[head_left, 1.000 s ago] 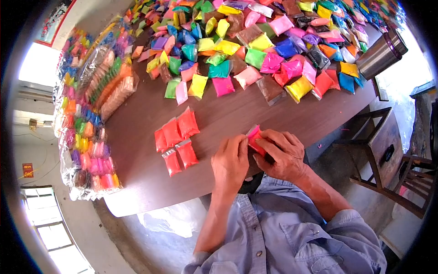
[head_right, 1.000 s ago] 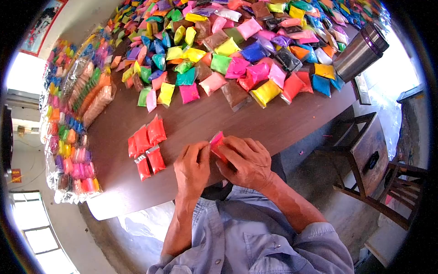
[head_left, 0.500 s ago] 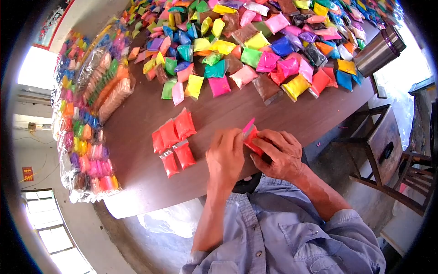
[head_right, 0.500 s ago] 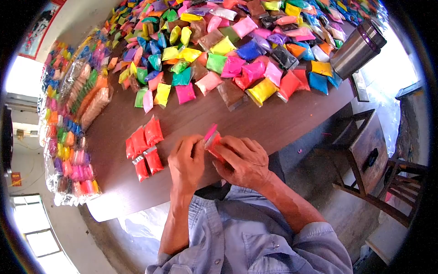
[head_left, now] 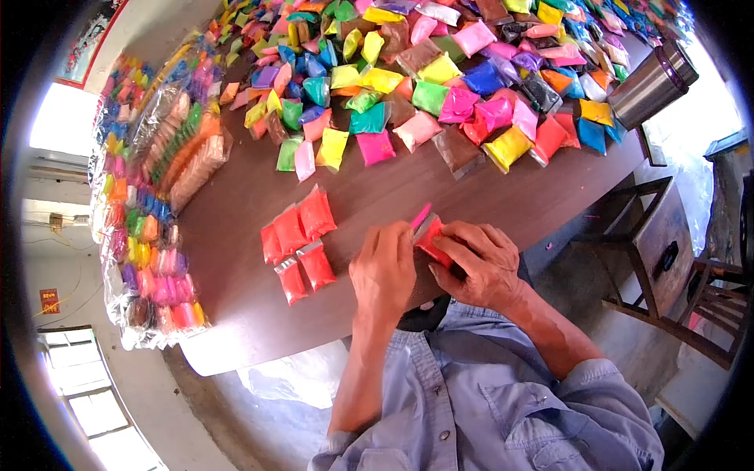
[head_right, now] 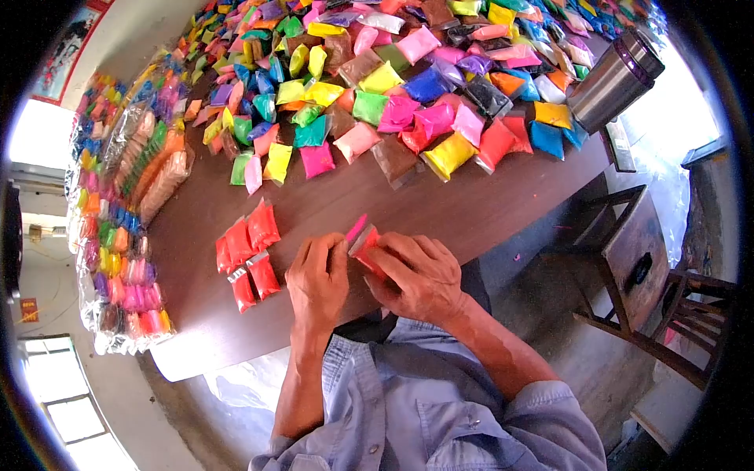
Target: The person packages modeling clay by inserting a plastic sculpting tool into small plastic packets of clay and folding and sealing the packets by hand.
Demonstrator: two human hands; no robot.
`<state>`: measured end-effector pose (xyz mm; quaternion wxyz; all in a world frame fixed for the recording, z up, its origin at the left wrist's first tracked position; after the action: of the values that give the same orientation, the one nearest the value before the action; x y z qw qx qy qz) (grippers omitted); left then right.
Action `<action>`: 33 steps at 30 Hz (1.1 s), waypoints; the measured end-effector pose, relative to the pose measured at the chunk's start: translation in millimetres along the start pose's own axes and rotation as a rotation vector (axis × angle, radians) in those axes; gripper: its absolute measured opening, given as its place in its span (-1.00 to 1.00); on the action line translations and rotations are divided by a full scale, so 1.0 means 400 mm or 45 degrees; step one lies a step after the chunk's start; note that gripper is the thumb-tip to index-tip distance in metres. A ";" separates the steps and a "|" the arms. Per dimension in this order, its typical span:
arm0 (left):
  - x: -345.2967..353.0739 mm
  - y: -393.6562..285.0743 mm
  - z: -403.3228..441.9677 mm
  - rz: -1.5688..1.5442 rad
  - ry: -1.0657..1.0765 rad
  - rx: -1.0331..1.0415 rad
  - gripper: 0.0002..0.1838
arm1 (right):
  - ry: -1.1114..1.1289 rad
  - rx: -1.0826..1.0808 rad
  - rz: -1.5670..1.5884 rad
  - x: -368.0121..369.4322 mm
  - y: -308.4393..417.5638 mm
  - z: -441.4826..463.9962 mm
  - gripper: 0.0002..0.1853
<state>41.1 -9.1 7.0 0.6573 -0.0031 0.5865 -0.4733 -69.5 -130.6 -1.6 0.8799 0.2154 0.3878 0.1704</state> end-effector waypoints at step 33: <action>-0.017 -0.012 0.011 -0.171 0.068 -0.032 -0.92 | -0.020 0.009 0.033 -0.006 0.002 0.002 -0.67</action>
<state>42.5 -10.1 16.2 0.6081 -0.0379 0.6082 -0.5088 -70.6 -131.1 0.7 0.8798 0.2250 0.3786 0.1787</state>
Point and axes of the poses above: each hand's wrist, its own z-axis towards the middle knuckle, its own x-axis out of the palm, y = z × x, the point moved 8 cm from there along z, towards the middle knuckle
